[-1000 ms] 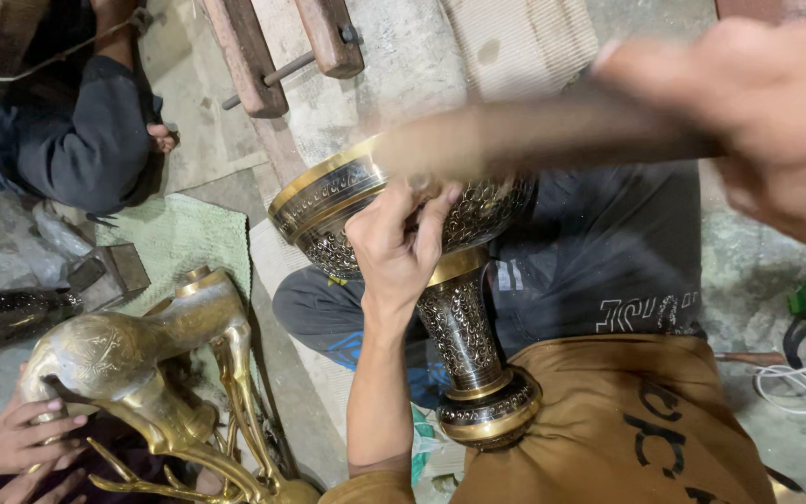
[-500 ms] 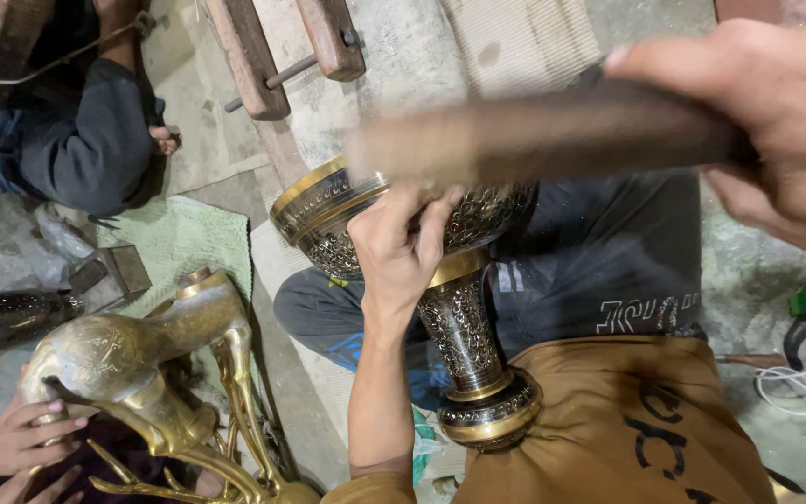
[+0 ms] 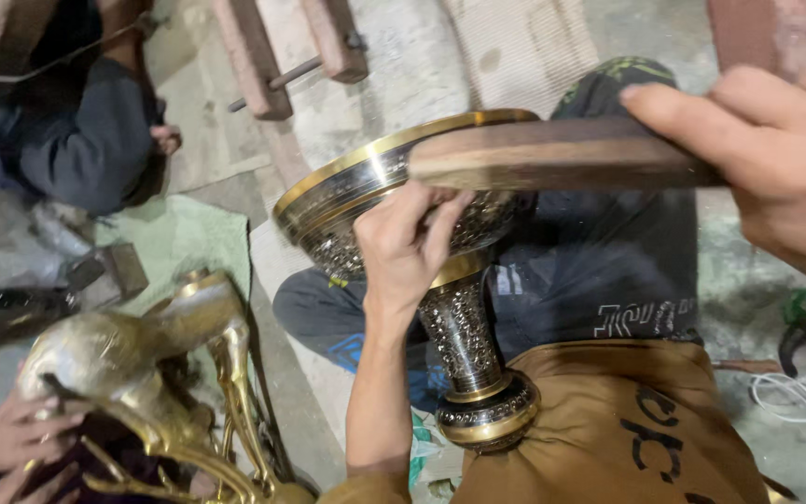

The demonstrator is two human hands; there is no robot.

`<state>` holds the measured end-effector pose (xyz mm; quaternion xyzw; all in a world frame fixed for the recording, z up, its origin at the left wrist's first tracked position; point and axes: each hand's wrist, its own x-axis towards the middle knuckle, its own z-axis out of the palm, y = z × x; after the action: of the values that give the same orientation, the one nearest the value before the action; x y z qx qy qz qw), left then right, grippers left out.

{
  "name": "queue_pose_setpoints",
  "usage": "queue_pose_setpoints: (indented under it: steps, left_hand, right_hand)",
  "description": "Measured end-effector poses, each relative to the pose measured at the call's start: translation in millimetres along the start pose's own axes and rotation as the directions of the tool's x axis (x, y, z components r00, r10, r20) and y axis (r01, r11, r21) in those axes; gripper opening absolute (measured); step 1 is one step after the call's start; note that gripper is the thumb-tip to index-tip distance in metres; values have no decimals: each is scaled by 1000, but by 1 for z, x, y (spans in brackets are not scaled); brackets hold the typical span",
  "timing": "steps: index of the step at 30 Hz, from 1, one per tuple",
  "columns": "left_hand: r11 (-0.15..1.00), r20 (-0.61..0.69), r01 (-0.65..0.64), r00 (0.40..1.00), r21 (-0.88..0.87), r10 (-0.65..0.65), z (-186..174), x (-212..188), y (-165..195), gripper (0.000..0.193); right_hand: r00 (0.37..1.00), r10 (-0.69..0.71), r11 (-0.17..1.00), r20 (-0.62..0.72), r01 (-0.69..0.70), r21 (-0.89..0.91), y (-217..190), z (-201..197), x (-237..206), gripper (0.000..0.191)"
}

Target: The person sits on the floor with an ornate brass bowl held between their legs and engraves decorative patterns into its surface. They hold a small punch against the metal with one hand and strike it with a wooden mallet in the other, repositioning the punch repeatedly around the bowl's rim and body.

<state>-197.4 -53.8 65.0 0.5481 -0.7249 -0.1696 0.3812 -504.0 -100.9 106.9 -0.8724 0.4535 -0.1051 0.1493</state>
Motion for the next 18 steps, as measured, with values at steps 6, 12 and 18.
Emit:
queue_pose_setpoints:
  steps: [6, 12, 18]
  left_hand:
    - [989, -5, 82, 997, -121, -83, -24, 22, -5, 34]
    - [967, 508, -164, 827, -195, 243, -24, 71, -14, 38]
    - [959, 593, -182, 755, -218, 279, -28, 81, -14, 41]
  right_hand:
    - [943, 328, 872, -61, -277, 403, -3, 32, -28, 68]
    - [933, 356, 892, -47, -325, 314, -22, 93, -43, 77]
    - [922, 379, 882, -77, -335, 332, -24, 121, -62, 76]
